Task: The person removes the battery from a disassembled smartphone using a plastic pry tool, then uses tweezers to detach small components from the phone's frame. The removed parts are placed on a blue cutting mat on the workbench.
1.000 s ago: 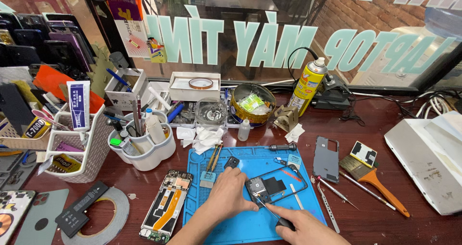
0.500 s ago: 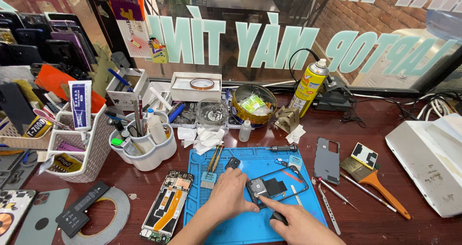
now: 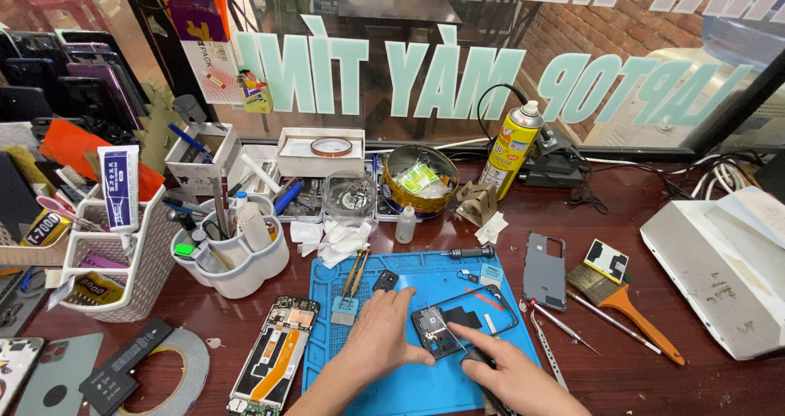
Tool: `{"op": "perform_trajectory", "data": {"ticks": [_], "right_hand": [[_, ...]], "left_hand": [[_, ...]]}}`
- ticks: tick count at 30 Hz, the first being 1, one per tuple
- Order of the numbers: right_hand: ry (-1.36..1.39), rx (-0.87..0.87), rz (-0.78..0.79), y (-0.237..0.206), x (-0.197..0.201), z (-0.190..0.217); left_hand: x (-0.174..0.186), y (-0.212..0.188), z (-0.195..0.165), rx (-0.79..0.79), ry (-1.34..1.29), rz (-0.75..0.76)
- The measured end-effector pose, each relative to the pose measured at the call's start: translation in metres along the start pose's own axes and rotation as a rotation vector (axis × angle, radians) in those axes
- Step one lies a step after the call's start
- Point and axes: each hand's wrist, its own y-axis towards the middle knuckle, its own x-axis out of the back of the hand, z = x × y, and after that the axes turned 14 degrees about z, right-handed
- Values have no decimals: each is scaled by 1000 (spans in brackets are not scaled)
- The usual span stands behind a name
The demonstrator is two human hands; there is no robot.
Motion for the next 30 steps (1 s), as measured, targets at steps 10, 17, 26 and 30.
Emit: {"op": "perform_trajectory", "data": {"ticks": [10,17,26,30], "right_hand": [[119,176,414,-54,42,-34],[273,104,493,-53,48,-55],[101,262,373,-65,92,-137],[641,466,84,-63,106,-164]], "left_hand": [[-30,-15,-24,-647,419,101],[-29,-14,-15,-675,590,127],[92,-6,-24,-5,424,-46],[100,-9,-20,-228,149,-265]]}}
